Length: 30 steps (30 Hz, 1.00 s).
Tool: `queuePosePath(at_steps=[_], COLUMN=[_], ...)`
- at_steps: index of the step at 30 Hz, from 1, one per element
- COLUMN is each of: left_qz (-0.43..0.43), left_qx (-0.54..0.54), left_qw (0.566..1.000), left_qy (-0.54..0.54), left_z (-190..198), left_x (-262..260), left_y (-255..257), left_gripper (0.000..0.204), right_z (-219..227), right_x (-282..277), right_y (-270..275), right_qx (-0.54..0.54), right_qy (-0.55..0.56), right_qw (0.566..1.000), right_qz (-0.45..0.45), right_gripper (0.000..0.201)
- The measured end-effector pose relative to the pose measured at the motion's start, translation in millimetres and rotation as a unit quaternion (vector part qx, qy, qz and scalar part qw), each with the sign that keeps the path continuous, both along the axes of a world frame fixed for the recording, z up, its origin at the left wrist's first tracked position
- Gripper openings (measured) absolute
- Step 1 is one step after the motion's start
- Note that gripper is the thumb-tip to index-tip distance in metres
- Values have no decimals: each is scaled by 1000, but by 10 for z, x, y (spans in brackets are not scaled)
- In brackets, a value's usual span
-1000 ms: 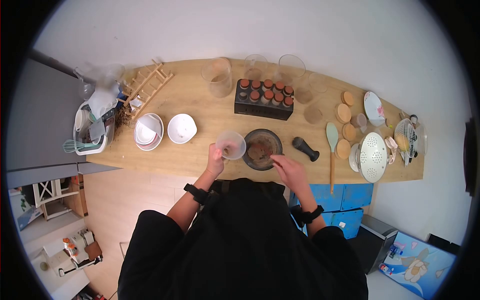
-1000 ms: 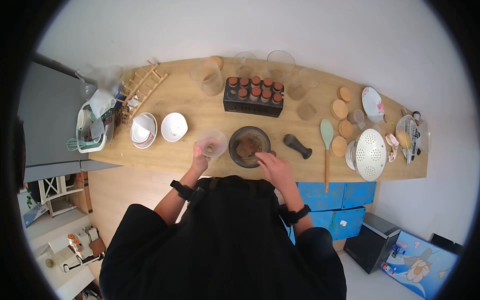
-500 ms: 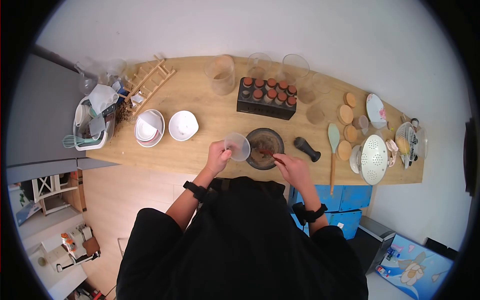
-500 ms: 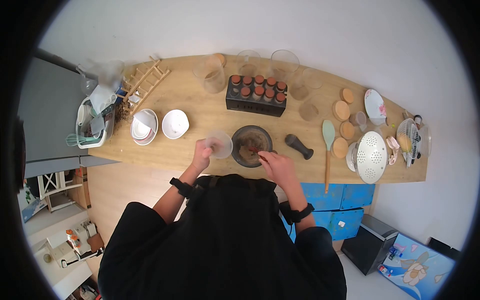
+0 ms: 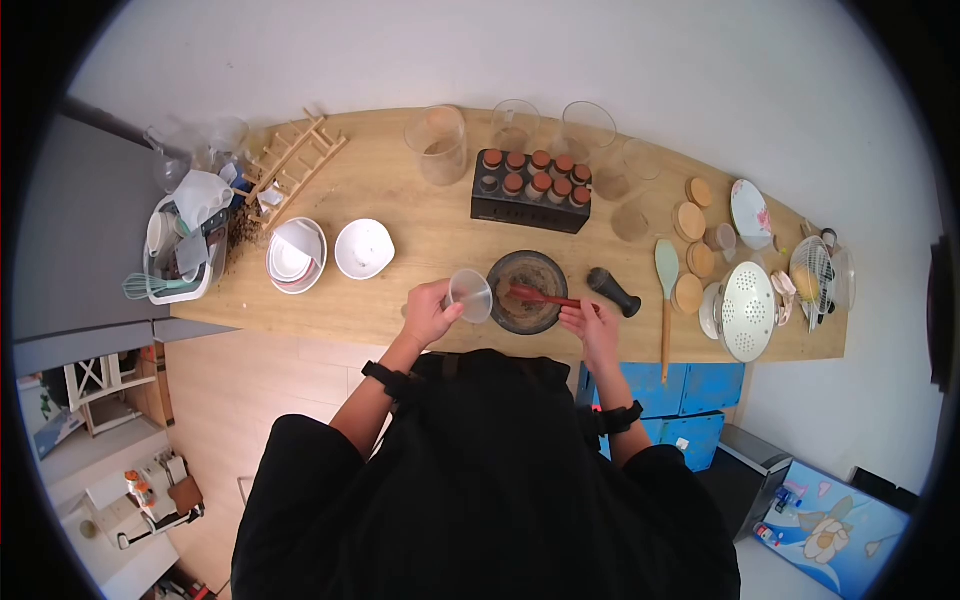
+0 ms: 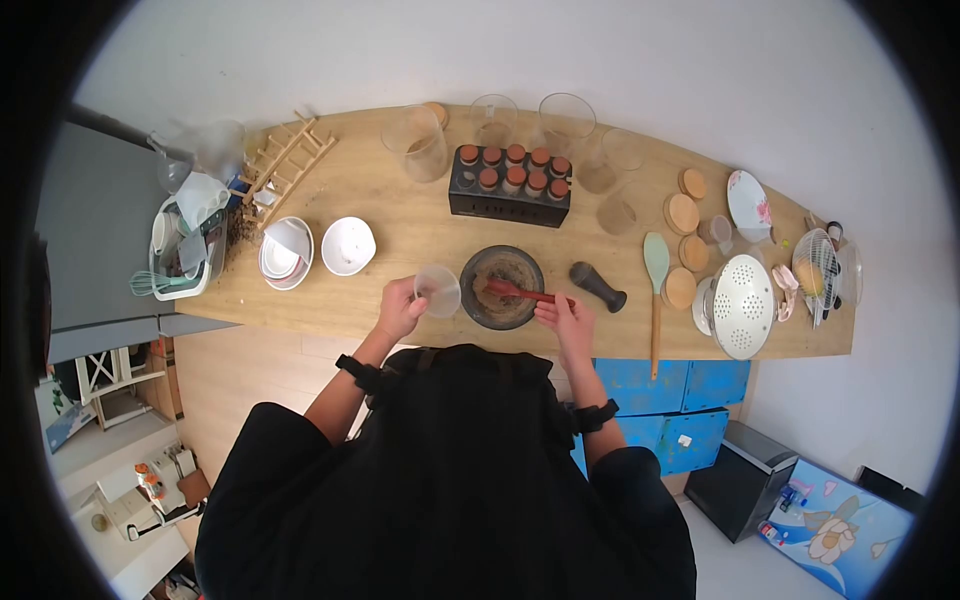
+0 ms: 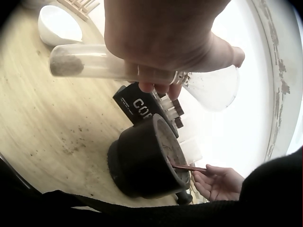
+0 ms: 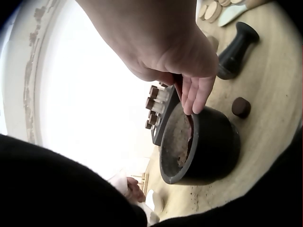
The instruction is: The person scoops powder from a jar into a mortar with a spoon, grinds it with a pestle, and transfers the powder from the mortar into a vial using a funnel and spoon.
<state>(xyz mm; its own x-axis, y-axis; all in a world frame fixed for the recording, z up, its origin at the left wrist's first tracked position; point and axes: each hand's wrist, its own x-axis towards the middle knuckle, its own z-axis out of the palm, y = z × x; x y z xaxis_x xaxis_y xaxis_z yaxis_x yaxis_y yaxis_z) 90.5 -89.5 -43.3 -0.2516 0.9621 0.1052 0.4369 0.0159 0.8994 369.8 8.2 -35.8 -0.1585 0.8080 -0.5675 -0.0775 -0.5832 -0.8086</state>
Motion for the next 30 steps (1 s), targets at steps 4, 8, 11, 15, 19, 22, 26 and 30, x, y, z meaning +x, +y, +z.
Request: queuePosePath(at_steps=[4, 8, 11, 15, 19, 22, 26, 30], left_qz=[-4, -10, -3, 1, -7, -29, -91, -74], left_qx=[-8, -18, -22, -27, 12, 76, 110, 137], left_qw=[1000, 999, 998, 998, 999, 996, 989, 987], left_qy=[5, 35, 51, 59, 46, 24, 45, -43], left_z=[28, 71, 49, -134, -47, 94, 170, 230], left_x=[-30, -28, -18, 4, 101, 203, 203, 327], left_y=[2, 14, 37, 97, 241, 350, 395, 401], left_gripper=[58, 54, 52, 50, 59, 67, 70, 70], right_z=[-12, -56, -75, -32, 307, 748, 1299, 1413], right_x=[22, 57, 104, 226, 285, 141, -5, 104], right_y=[-8, -4, -8, -57, -92, -203, -370, -399], right_qx=[0, -13, -29, -31, 24, 125, 325, 433], right_qy=[22, 39, 65, 121, 136, 124, -102, -139], right_qw=[1000, 999, 997, 992, 990, 984, 922, 870], right_qz=[20, 20, 23, -14, -26, 11, 186, 191], right_gripper=[26, 26, 26, 27, 27, 21, 19, 20])
